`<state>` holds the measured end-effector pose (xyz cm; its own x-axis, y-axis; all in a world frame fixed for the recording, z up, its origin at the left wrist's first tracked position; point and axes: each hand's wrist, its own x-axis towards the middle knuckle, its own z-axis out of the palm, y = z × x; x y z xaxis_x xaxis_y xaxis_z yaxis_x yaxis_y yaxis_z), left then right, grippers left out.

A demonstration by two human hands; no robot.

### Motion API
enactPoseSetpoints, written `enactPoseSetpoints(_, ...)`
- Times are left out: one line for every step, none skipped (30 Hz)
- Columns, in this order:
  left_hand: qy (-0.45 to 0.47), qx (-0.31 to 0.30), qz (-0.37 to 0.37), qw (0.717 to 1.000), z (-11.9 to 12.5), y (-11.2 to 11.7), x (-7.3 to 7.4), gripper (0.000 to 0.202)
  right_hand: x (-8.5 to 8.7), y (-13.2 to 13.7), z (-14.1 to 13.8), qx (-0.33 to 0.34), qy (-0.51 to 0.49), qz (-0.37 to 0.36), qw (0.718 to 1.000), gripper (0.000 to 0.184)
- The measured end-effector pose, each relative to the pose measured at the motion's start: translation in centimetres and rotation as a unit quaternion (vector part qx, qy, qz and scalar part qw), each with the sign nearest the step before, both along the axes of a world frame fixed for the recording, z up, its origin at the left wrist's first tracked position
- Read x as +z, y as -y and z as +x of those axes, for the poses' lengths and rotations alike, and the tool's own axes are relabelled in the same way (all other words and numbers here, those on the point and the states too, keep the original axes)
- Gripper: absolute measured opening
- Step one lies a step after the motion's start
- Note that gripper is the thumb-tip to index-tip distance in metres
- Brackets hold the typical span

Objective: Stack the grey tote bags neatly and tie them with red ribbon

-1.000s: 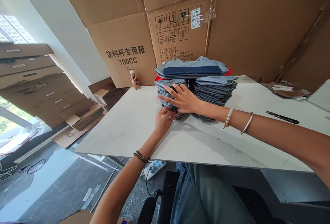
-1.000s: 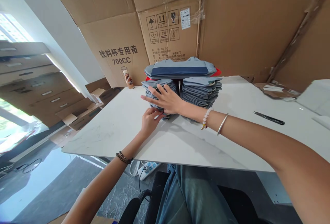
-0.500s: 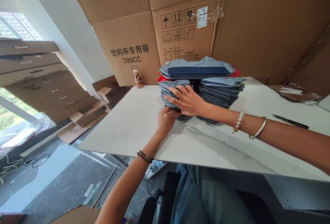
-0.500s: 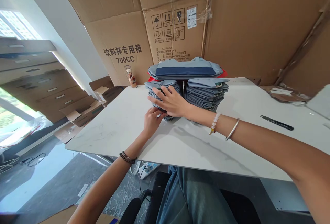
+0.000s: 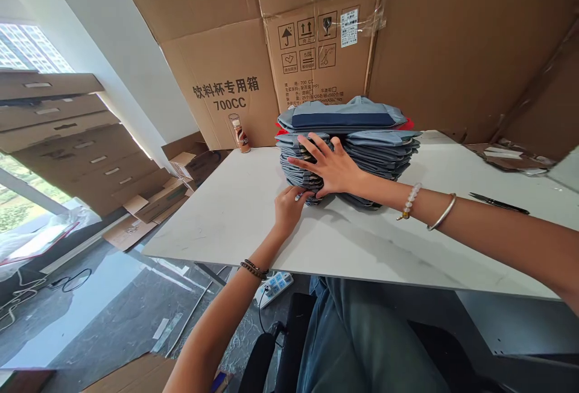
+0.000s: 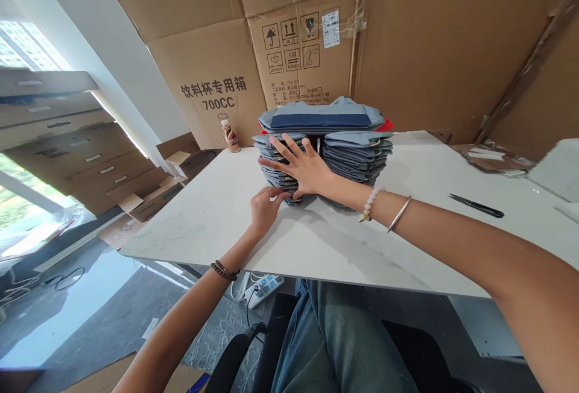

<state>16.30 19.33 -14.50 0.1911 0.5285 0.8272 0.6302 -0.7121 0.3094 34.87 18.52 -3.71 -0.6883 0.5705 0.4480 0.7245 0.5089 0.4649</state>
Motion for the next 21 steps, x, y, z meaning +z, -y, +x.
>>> enactPoseSetpoints(-0.023, 0.005, 0.012, 1.000, -0.3, 0.3, -0.1, 0.024, 0.0, 0.0, 0.0, -0.004, -0.002, -0.003, 1.000, 0.132)
enactPoseSetpoints(-0.059, 0.005, 0.030, 0.998, -0.6, 0.6, -0.1, 0.024, 0.0, 0.1, -0.1, -0.006, -0.003, -0.005, 1.000, 0.133)
enactPoseSetpoints(-0.103, 0.000, 0.050, 0.993, -0.9, 0.9, -0.2, 0.023, 0.1, 0.2, -0.2, -0.009, -0.003, -0.005, 1.000, 0.134)
enactPoseSetpoints(-0.148, -0.008, 0.069, 0.986, -1.2, 1.2, -0.3, 0.022, 0.2, 0.4, -0.3, -0.011, -0.001, -0.005, 1.000, 0.134)
enactPoseSetpoints(-0.187, -0.016, 0.085, 0.979, -1.5, 1.5, -0.4, 0.020, 0.3, 0.6, -0.4, -0.014, 0.002, -0.005, 1.000, 0.133)
enactPoseSetpoints(-0.212, -0.021, 0.094, 0.972, -1.8, 1.6, -0.6, 0.019, 0.4, 0.8, -0.5, -0.016, 0.007, -0.004, 1.000, 0.131)
enactPoseSetpoints(-0.222, -0.021, 0.098, 0.970, -1.9, 1.7, -0.7, 0.019, 0.5, 1.0, -0.6, -0.019, 0.011, -0.003, 1.000, 0.128)
enactPoseSetpoints(-0.217, -0.015, 0.097, 0.971, -2.0, 1.7, -0.8, 0.020, 0.6, 1.1, -0.6, -0.022, 0.012, -0.001, 1.000, 0.126)
enactPoseSetpoints(-0.203, -0.005, 0.094, 0.975, -1.9, 1.6, -1.0, 0.021, 0.6, 1.2, -0.7, -0.024, 0.011, 0.000, 1.000, 0.123)
enactPoseSetpoints(-0.183, 0.006, 0.089, 0.979, -1.8, 1.5, -1.1, 0.022, 0.6, 1.3, -0.7, -0.025, 0.010, -0.001, 1.000, 0.121)
enactPoseSetpoints(-0.162, 0.016, 0.084, 0.983, -1.6, 1.3, -1.3, 0.022, 0.6, 1.2, -0.6, -0.023, 0.009, -0.003, 1.000, 0.120)
enactPoseSetpoints(-0.142, 0.026, 0.078, 0.986, -1.4, 1.1, -1.4, 0.022, 0.6, 1.1, -0.6, -0.021, 0.009, -0.007, 1.000, 0.119)
enactPoseSetpoints(-0.120, 0.036, 0.073, 0.989, -1.1, 0.9, -1.6, 0.021, 0.6, 1.0, -0.6, -0.017, 0.010, -0.012, 1.000, 0.118)
enactPoseSetpoints(-0.099, 0.042, 0.067, 0.992, -0.8, 0.7, -1.8, 0.020, 0.6, 0.9, -0.6, -0.014, 0.011, -0.016, 1.000, 0.117)
enactPoseSetpoints(-0.082, 0.045, 0.064, 0.994, -0.6, 0.4, -1.9, 0.018, 0.6, 0.7, -0.7, -0.012, 0.013, -0.019, 1.000, 0.116)
enactPoseSetpoints(-0.068, 0.045, 0.063, 0.995, -0.5, 0.2, -2.1, 0.017, 0.7, 0.6, -0.8, -0.012, 0.015, -0.020, 1.000, 0.115)
enactPoseSetpoints(-0.062, 0.042, 0.065, 0.995, -0.4, 0.0, -2.3, 0.016, 0.7, 0.5, -0.8, -0.012, 0.017, -0.019, 1.000, 0.114)
enactPoseSetpoints(-0.062, 0.035, 0.068, 0.995, -0.3, -0.2, -2.4, 0.015, 0.8, 0.4, -1.0, -0.013, 0.020, -0.017, 1.000, 0.114)
enactPoseSetpoints(-0.069, 0.026, 0.071, 0.995, -0.4, -0.3, -2.6, 0.014, 0.8, 0.3, -1.1, -0.014, 0.022, -0.015, 1.000, 0.113)
enactPoseSetpoints(-0.079, 0.019, 0.073, 0.994, -0.5, -0.5, -2.6, 0.013, 0.8, 0.3, -1.2, -0.015, 0.023, -0.015, 1.000, 0.113)
enactPoseSetpoints(-0.087, 0.014, 0.073, 0.993, -0.6, -0.6, -2.7, 0.012, 0.8, 0.2, -1.2, -0.016, 0.023, -0.015, 0.999, 0.112)
